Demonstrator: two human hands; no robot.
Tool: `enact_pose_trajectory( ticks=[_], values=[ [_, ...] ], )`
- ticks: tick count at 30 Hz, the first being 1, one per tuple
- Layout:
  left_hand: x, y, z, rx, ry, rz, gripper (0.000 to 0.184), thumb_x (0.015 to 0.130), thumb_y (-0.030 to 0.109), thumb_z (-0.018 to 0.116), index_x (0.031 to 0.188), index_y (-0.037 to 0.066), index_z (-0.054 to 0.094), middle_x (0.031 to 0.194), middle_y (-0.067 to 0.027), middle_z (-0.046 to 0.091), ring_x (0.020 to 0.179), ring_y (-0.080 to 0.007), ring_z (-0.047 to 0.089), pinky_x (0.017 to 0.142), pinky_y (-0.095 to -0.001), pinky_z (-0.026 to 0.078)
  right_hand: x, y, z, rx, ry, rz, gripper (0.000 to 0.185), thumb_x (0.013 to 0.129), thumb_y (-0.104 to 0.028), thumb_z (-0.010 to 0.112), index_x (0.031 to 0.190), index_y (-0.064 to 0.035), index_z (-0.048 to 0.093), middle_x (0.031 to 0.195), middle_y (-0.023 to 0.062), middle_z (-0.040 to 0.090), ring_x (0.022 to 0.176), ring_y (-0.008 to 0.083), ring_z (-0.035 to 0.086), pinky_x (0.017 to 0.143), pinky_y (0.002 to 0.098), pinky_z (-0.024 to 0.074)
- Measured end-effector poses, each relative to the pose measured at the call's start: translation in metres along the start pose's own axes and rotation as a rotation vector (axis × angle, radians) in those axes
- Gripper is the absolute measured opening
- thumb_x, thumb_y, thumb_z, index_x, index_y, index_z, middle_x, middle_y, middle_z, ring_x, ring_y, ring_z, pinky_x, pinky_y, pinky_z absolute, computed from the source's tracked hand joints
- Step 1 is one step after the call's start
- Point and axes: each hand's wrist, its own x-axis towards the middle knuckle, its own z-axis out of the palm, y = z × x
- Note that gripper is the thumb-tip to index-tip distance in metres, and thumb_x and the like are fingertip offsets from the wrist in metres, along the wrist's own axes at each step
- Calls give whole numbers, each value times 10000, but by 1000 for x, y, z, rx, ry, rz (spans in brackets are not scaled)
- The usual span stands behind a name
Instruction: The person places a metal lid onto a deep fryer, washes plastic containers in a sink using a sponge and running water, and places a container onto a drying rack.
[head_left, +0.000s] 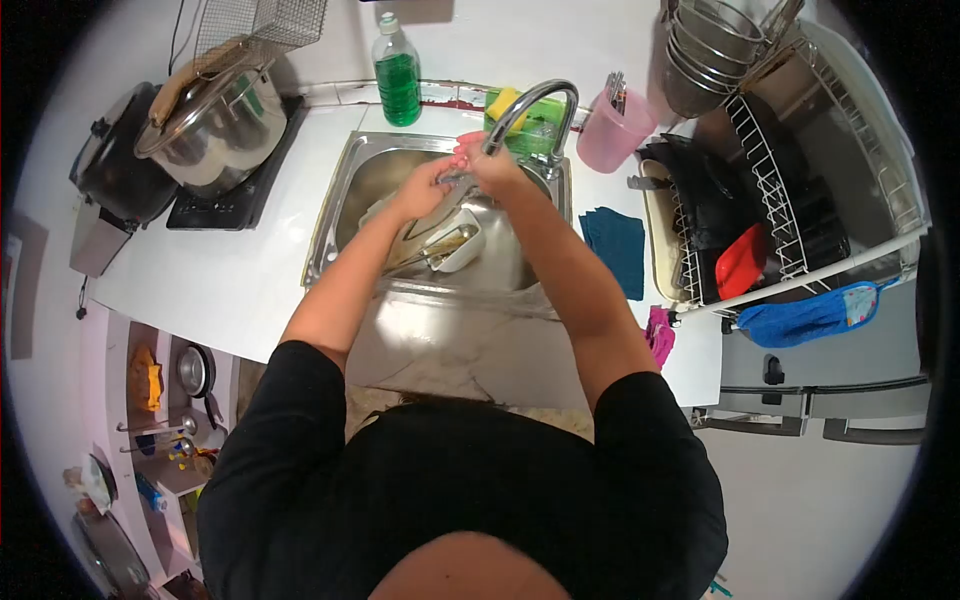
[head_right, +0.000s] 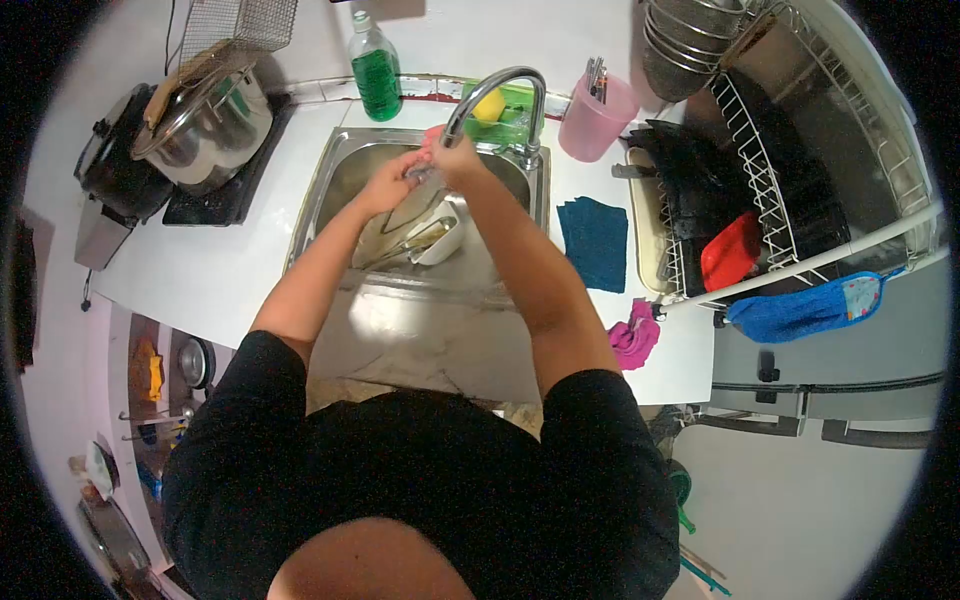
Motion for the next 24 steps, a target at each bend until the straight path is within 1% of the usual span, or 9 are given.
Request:
enact_pose_trajectory(
  ticks=[3, 6, 8, 11, 13, 15, 18, 20, 24],
  values=[
    [2, 2, -6, -249, -147, -171, 367, 758, 62, 523, 1126, 70, 526, 1099, -172, 547, 997, -286, 529, 825, -376, 426, -2, -8, -4, -41, -32, 166, 172, 831, -12, 475, 989, 12, 539, 922, 110, 575, 802, 170, 571, 699, 270, 484],
    [-6, 11, 5, 263, -214, 19, 305, 764, 103, 550, 1062, 166, 562, 1012, -101, 599, 873, -277, 588, 745, -358, 466, -15, -16, -14, -212, -42, 21, 180, 857, -104, 495, 997, -7, 554, 967, 120, 575, 846, 189, 571, 747, 287, 473],
    [-16, 42, 11, 439, -318, 91, 271, 781, 130, 526, 1040, 202, 567, 968, -76, 615, 841, -271, 601, 723, -361, 477, -24, -23, -19, -1361, -465, -145, 267, 873, -247, 506, 1012, -26, 563, 1021, 92, 579, 844, 200, 571, 795, 312, 457],
    [-39, 54, 29, 674, -457, 197, 297, 798, 167, 513, 1078, 253, 557, 972, -44, 623, 849, -273, 599, 721, -371, 480, -6, 64, -75, -988, -554, 623, 427, 829, -421, 538, 1014, -39, 579, 1018, 88, 600, 863, 211, 573, 841, 322, 434],
    [-62, 35, 50, 655, -406, 388, 356, 774, 163, 533, 1119, 247, 545, 1008, -29, 614, 860, -259, 595, 734, -368, 478, -43, 82, -67, -815, 208, 708, 462, 756, -460, 600, 977, -53, 598, 933, 117, 625, 865, 241, 590, 807, 329, 445],
    [-74, 30, 47, 634, -345, 569, 419, 749, 159, 553, 1160, 242, 532, 1045, -15, 606, 871, -246, 591, 747, -365, 477, -42, 75, -68, -1242, 99, 504, 470, 717, -443, 632, 982, -56, 592, 895, 144, 622, 863, 276, 592, 794, 348, 451],
    [-83, 22, 16, 244, -458, 19, 491, 740, 231, 563, 1223, 201, 481, 1168, -52, 542, 1002, -286, 537, 851, -372, 434, -33, 56, -47, -1712, -28, 200, 471, 662, -386, 677, 986, -58, 581, 849, 171, 617, 848, 327, 590, 772, 379, 460],
    [-85, -15, 9, 280, 122, -104, 570, 749, 353, 573, 1222, 55, 460, 1181, -150, 519, 1095, -314, 476, 953, -369, 343, -30, 40, -28, -1767, -27, 121, 460, 646, -346, 691, 984, -57, 576, 841, 172, 616, 836, 345, 588, 763, 393, 462],
    [-77, -45, 15, -468, 202, -678, 583, 845, 416, 494, 1210, -35, 436, 1119, -159, 541, 1075, -286, 476, 968, -356, 314, -1, 14, -21, -1592, -410, -267, 389, 715, -307, 648, 994, -45, 580, 948, 159, 598, 892, 315, 577, 788, 382, 459]
  ],
)
